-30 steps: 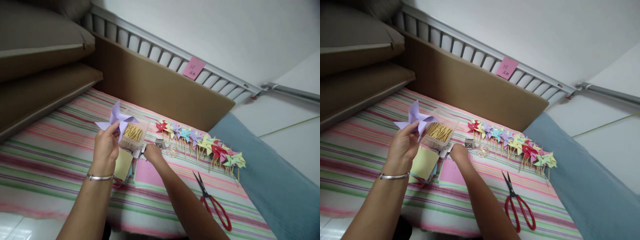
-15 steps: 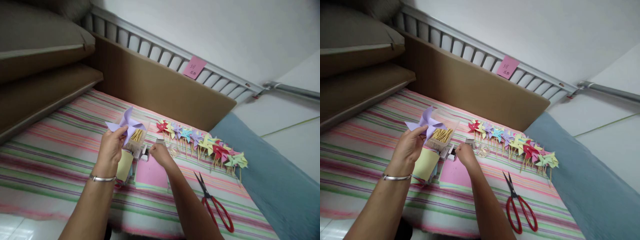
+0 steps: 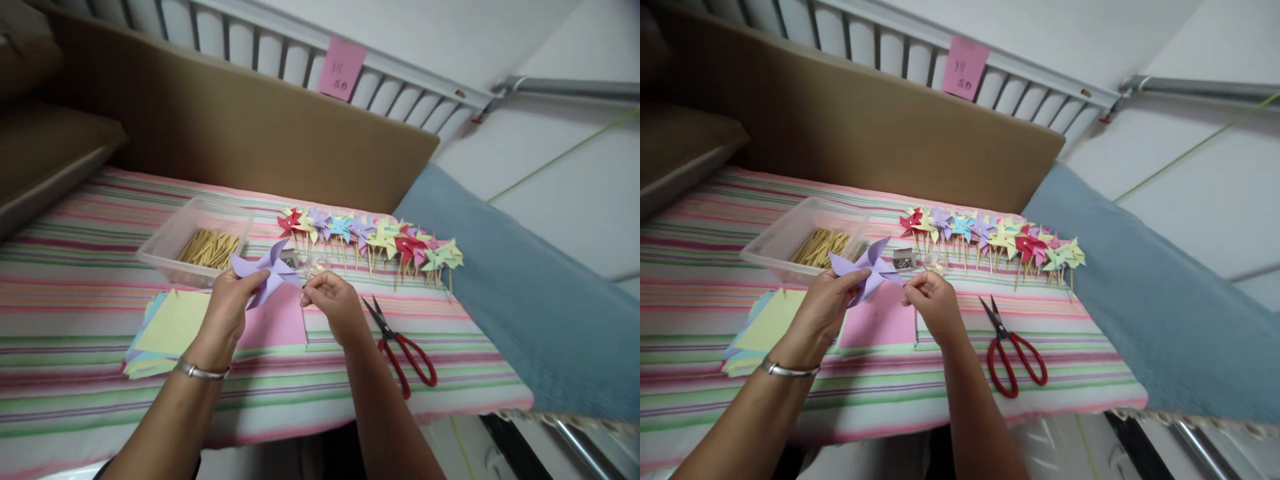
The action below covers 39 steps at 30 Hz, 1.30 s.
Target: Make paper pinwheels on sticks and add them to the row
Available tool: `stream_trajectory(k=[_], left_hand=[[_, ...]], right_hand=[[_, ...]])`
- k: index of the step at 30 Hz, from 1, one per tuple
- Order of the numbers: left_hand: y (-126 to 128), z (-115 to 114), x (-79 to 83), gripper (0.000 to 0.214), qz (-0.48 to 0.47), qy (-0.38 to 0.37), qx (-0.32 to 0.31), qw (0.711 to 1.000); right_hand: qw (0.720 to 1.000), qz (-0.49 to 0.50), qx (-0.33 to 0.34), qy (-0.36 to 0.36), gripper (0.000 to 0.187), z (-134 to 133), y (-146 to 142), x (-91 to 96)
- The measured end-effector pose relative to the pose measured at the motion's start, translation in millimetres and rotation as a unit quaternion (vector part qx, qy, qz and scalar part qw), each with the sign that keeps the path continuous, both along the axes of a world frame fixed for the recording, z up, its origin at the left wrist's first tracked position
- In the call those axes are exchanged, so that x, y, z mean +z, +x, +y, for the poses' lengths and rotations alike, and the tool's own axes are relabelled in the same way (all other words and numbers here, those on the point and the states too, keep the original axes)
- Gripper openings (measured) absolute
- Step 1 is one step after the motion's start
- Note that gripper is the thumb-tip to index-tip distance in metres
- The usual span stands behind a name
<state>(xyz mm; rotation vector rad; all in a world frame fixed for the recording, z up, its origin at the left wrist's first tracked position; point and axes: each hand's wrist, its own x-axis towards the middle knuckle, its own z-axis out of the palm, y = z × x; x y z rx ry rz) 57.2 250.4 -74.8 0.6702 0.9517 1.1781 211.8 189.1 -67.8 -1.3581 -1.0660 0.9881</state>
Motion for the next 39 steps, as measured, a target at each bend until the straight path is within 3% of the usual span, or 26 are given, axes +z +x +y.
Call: stream_trajectory(k=[4,9,20,39], left_hand=[[16,-5,-11.1,0.030,0.023,-0.016,-0.012,1.000],[22,-11,-15.6,0.029,0.017,-0.011,-0.034,0.999],[22,-15,-20.8,0.030,-0.001,0.031,-0.076,0.997],[23,-18,-15.7,0.027,-0.014,0.019,-0.105,0.994]], right_hand=[[0.997,-0.067,-0.004,0.046,0.005,-6,10,5.5],[0.958,-0.232,-0.019,0.166,0.006,-8,11,6.0],[0.950,-0.286,0.016,0.125,0.005,-3,-1,-4.3],[0.954,-0.278,0.015,0.113,0.006,-1,2,-10.0]])
